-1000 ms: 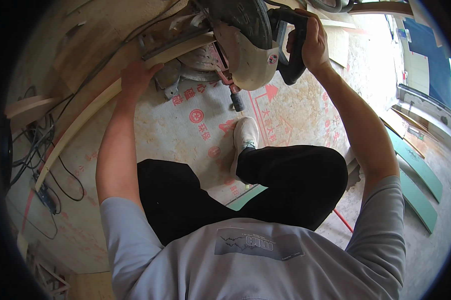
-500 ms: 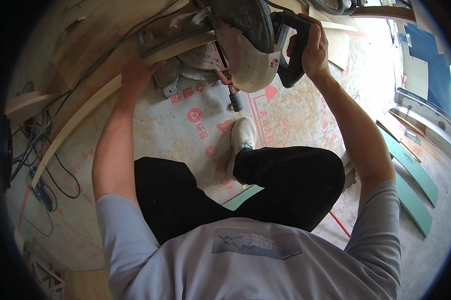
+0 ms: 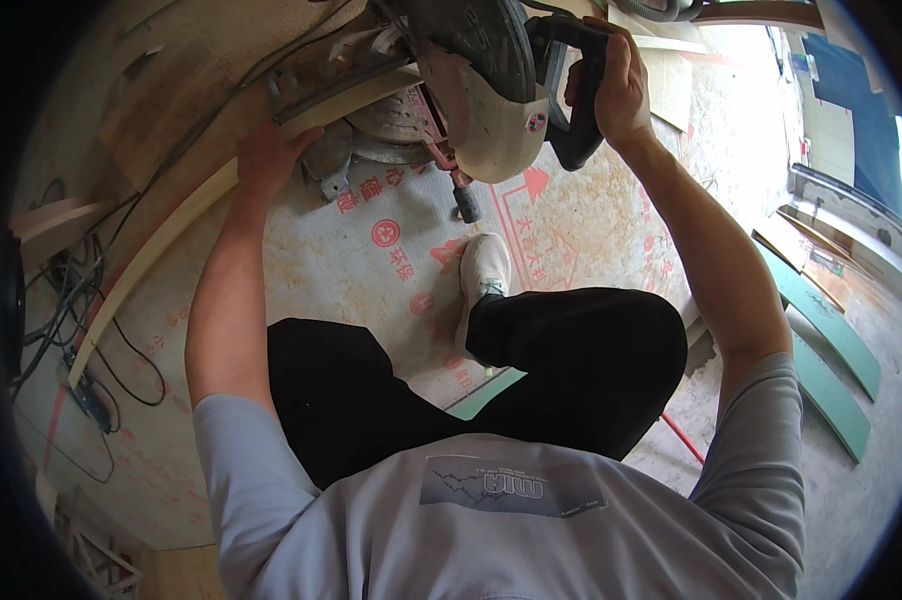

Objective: Cutting a wood strip with a miter saw and then applying a coating using a brush.

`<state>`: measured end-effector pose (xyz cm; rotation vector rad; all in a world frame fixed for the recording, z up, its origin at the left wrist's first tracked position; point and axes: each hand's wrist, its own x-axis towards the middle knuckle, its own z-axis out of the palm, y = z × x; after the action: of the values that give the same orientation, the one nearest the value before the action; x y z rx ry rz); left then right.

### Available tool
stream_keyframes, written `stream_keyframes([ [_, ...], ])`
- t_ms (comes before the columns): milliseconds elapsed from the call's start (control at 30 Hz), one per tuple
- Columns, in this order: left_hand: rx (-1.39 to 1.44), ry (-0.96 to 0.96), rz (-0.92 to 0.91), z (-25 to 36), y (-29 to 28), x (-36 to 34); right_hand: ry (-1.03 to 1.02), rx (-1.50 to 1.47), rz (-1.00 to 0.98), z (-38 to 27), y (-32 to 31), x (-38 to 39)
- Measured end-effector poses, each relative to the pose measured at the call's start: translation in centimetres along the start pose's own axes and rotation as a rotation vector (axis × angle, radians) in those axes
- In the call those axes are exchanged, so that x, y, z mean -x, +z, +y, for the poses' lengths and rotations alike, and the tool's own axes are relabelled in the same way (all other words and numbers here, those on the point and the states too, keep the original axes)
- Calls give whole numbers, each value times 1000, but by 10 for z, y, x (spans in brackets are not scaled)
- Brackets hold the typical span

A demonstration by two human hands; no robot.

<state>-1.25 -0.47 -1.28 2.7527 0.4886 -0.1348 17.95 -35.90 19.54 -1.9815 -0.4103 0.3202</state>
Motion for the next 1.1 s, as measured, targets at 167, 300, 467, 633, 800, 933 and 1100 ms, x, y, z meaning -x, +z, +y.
stream_keyframes([
  [167,40,3,31,-1,-1,0,-5,-3,24,6,2,4],
  [300,16,-14,-33,2,-4,-1,-16,19,31,8,-1,5],
  [467,-1,16,60,-6,1,4,-14,24,11,4,-1,2],
  [633,-41,-3,-20,-8,4,4,-38,84,-19,0,-6,-2],
  [800,-33,28,36,-17,8,4,0,90,-38,-11,-5,-9],
  [933,-43,11,-4,-13,5,2,17,91,-19,-14,-5,-8],
  [1100,-69,25,5,-14,6,2,5,52,-3,4,-3,0],
])
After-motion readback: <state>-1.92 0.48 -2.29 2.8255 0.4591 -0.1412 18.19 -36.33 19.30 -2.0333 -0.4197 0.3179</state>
